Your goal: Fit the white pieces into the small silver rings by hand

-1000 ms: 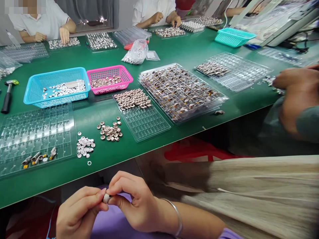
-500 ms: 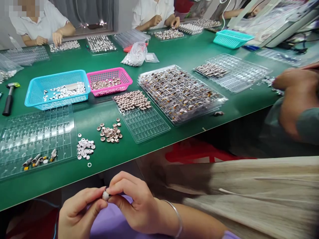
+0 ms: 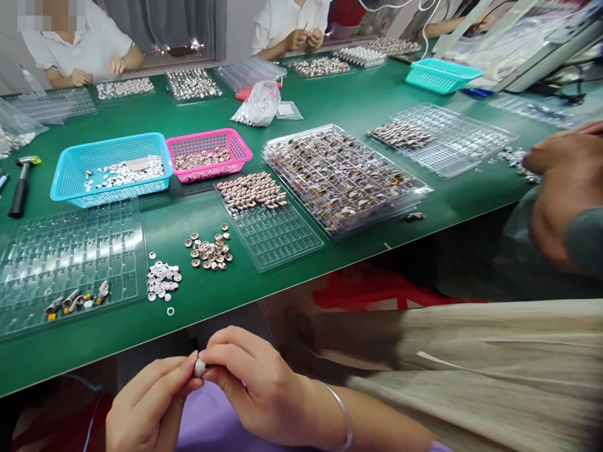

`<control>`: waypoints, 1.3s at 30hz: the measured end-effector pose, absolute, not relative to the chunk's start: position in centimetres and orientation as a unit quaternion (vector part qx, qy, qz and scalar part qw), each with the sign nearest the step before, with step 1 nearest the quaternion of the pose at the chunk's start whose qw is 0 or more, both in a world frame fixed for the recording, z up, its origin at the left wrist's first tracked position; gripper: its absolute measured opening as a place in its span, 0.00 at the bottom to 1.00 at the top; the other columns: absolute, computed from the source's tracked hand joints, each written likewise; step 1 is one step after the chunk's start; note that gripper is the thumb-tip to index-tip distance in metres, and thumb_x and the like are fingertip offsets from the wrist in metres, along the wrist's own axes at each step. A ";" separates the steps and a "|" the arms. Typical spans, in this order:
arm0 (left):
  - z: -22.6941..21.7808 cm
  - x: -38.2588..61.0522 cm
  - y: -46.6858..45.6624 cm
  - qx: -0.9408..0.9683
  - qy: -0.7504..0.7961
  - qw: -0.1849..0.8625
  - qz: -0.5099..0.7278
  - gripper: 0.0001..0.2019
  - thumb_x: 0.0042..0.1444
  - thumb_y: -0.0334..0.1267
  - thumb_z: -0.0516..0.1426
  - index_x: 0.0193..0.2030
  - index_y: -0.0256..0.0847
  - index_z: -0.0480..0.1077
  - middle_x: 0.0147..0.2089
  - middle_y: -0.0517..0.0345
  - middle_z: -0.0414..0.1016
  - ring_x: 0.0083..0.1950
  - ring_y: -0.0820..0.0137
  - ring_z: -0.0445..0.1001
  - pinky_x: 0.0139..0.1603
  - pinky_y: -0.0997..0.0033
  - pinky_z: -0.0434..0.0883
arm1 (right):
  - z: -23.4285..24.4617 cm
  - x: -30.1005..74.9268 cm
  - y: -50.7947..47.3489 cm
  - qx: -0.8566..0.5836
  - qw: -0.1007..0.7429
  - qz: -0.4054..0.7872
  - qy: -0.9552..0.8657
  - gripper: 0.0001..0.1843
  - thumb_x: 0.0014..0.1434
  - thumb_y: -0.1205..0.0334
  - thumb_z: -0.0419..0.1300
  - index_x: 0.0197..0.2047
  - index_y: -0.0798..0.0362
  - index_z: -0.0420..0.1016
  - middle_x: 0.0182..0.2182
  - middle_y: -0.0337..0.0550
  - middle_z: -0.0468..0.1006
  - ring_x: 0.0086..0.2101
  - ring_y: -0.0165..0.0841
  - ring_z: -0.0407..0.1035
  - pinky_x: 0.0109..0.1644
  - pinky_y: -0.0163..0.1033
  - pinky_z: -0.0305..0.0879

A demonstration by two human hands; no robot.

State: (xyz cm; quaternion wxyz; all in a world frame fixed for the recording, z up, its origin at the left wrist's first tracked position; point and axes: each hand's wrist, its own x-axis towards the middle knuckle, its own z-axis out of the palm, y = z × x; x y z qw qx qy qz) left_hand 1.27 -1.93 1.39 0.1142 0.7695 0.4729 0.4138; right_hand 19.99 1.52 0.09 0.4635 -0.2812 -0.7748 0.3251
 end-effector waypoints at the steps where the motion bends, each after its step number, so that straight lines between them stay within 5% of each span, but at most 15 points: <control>1: 1.5 1.3 -1.8 0.773 0.470 0.111 0.411 0.07 0.62 0.29 0.57 0.42 0.40 0.76 0.37 0.57 0.83 0.34 0.73 0.82 0.38 0.81 0.79 | 0.1 20.0 1.6 -0.281 0.457 0.325 -0.779 0.09 0.64 0.74 0.53 0.46 0.59 0.73 0.35 0.51 0.77 0.35 0.33 0.72 0.40 0.35 0.76; 11: 2.4 1.1 -1.1 0.807 0.441 0.140 0.366 0.05 0.66 0.33 0.54 0.40 0.40 0.71 0.30 0.58 0.79 0.29 0.74 0.78 0.32 0.82 0.76 | 0.0 20.2 1.8 -0.257 0.464 0.361 -0.767 0.07 0.65 0.71 0.55 0.45 0.55 0.71 0.34 0.47 0.77 0.35 0.32 0.72 0.40 0.34 0.75; 39: 2.0 1.7 -1.3 0.852 0.419 0.046 0.311 0.09 0.66 0.25 0.48 0.44 0.33 0.69 0.34 0.52 0.77 0.34 0.72 0.76 0.35 0.76 0.74 | 0.6 20.5 1.9 -0.273 0.438 0.346 -0.784 0.09 0.65 0.72 0.54 0.45 0.58 0.74 0.34 0.49 0.76 0.34 0.32 0.71 0.38 0.34 0.74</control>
